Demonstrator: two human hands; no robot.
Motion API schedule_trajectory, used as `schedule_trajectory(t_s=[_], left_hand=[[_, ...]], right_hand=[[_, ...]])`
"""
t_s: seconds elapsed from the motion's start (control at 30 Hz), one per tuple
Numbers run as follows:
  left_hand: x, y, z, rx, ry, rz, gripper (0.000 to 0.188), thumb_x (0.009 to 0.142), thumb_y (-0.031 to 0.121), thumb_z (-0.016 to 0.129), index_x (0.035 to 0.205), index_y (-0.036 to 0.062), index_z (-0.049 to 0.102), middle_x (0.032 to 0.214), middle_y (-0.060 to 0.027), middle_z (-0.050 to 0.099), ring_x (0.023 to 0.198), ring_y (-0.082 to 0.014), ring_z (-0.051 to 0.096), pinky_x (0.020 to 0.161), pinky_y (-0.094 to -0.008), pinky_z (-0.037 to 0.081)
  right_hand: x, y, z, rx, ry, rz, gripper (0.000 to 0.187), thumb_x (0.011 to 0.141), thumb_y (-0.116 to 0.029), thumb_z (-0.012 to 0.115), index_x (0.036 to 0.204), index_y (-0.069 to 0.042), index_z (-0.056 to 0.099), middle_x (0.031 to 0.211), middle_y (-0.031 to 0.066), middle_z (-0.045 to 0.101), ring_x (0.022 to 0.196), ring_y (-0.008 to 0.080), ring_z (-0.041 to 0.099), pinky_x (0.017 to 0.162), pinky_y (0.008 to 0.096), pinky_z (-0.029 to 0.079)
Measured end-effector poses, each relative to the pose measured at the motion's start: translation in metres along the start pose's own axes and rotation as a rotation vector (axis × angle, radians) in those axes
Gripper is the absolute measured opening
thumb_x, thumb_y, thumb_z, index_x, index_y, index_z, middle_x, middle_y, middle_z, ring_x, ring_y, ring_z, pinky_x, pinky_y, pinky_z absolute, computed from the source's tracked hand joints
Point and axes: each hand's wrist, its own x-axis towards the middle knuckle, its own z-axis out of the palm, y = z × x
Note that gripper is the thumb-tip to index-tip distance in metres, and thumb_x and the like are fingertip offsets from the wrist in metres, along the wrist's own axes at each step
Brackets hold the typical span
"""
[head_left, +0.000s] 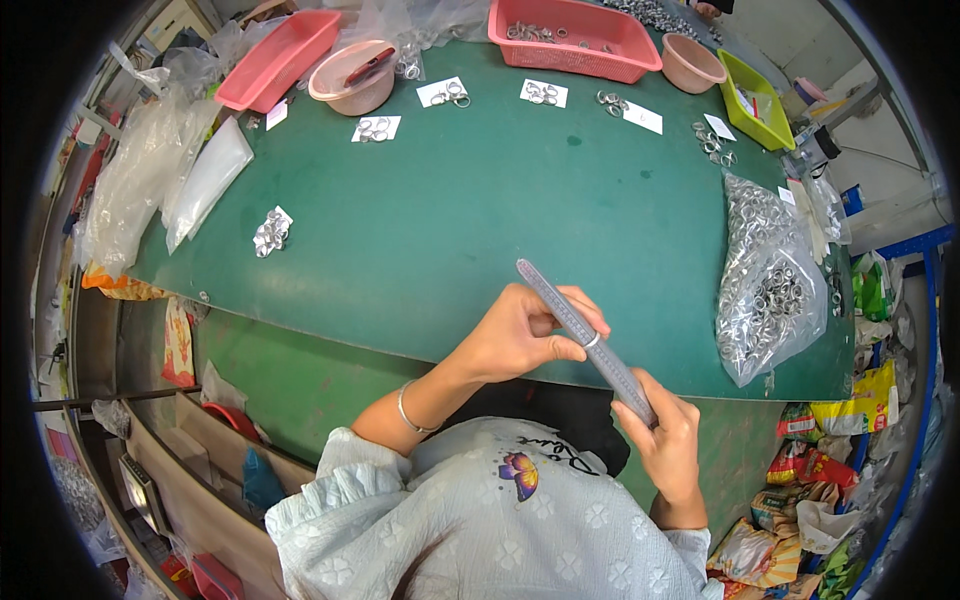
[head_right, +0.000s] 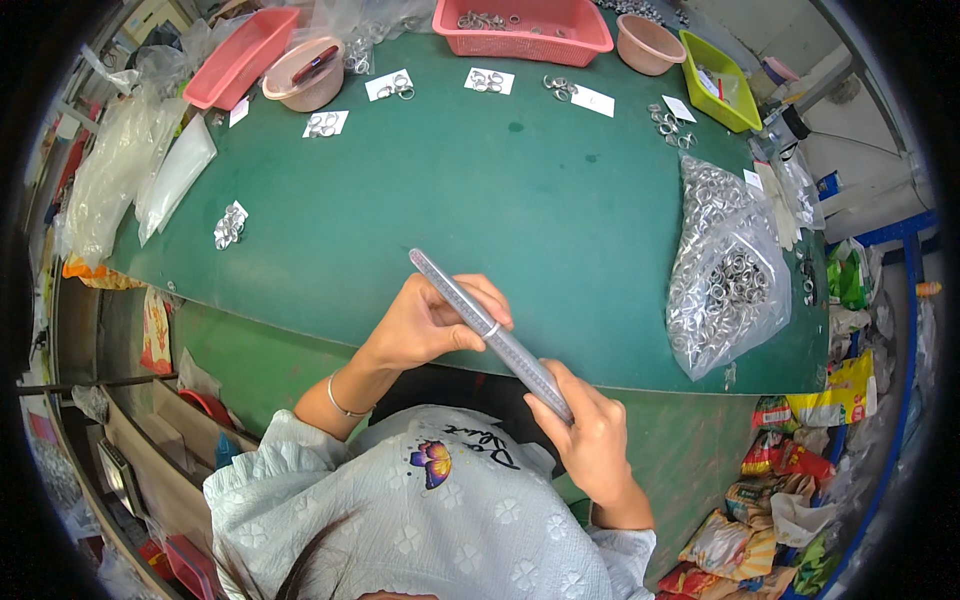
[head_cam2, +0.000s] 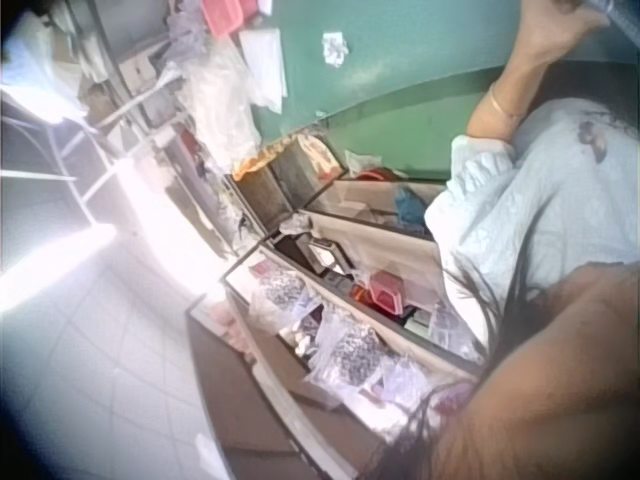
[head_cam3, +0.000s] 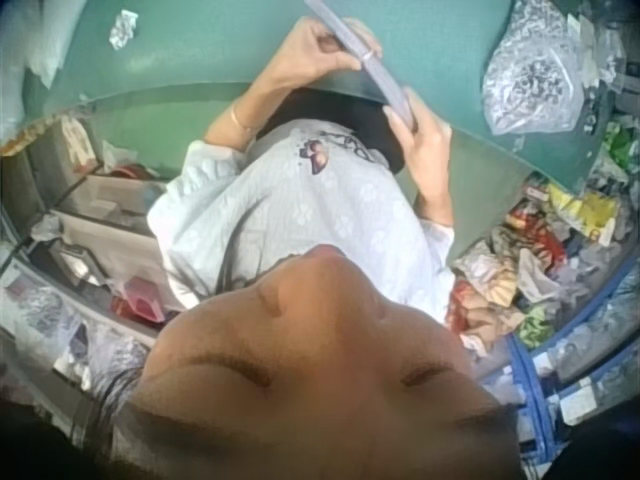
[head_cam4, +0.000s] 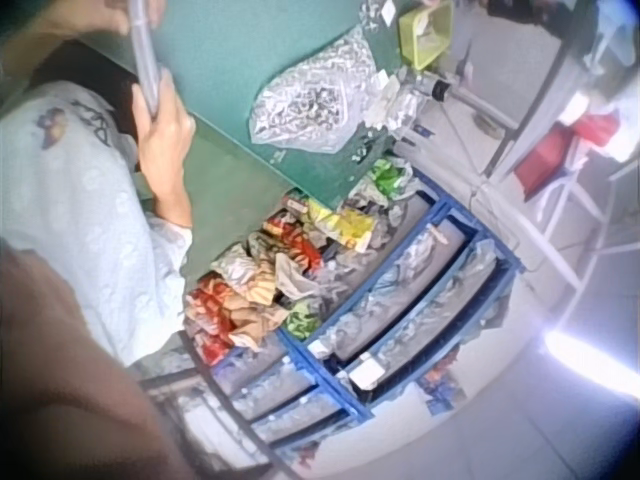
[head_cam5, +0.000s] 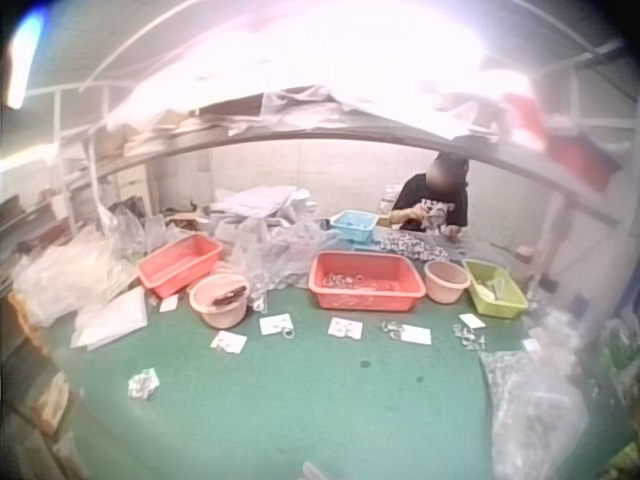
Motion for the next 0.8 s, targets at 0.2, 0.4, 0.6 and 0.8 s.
schedule_trajectory(t_s=[0.2, 0.4, 0.6, 0.8], left_hand=[[-0.002, -0.006, 0.000, -0.009, 0.034, 0.014, 0.021, 0.076, -0.003, 0.063, 0.096, -0.0047, 0.060, 0.102, -0.0106, 0.057, 0.097, -0.0196, 0.056, 0.086, -0.0322, 0.046], [0.005, -0.010, -0.044, -0.135, 0.377, 0.368, 0.025, 0.085, 0.016, 0.060, 0.098, -0.0055, 0.058, 0.096, -0.0131, 0.057, 0.084, -0.0181, 0.055, 0.078, -0.0308, 0.045], [0.012, -0.001, -0.028, -0.180, 0.406, -0.013, 0.030, 0.091, 0.016, 0.051, 0.108, -0.0081, 0.055, 0.099, -0.0111, 0.058, 0.082, -0.0122, 0.054, 0.078, -0.0251, 0.046], [0.015, -0.003, -0.016, -0.401, 0.309, -0.191, 0.037, 0.092, 0.019, 0.049, 0.114, -0.0108, 0.050, 0.110, -0.0174, 0.057, 0.093, -0.0171, 0.057, 0.087, -0.0301, 0.047]], right_hand=[[0.007, 0.004, -0.009, 0.027, -0.055, 0.017, 0.027, 0.074, -0.007, 0.070, 0.097, 0.002, 0.059, 0.069, 0.0147, 0.058, 0.052, 0.0226, 0.052, 0.050, 0.0292, 0.043], [0.001, 0.013, -0.018, -0.041, 0.047, 0.032, 0.023, 0.075, -0.006, 0.068, 0.095, 0.003, 0.060, 0.062, 0.0102, 0.054, 0.052, 0.0137, 0.050, 0.049, 0.0264, 0.040], [0.001, 0.036, -0.015, 0.262, 0.062, 0.213, 0.026, 0.075, -0.003, 0.067, 0.098, 0.006, 0.061, 0.060, 0.0004, 0.047, 0.054, 0.0044, 0.040, 0.048, 0.0200, 0.032], [0.006, 0.044, -0.006, 0.469, 0.077, 0.335, 0.026, 0.077, -0.005, 0.066, 0.100, 0.006, 0.061, 0.061, -0.0028, 0.045, 0.054, 0.0029, 0.038, 0.047, 0.0199, 0.030]])
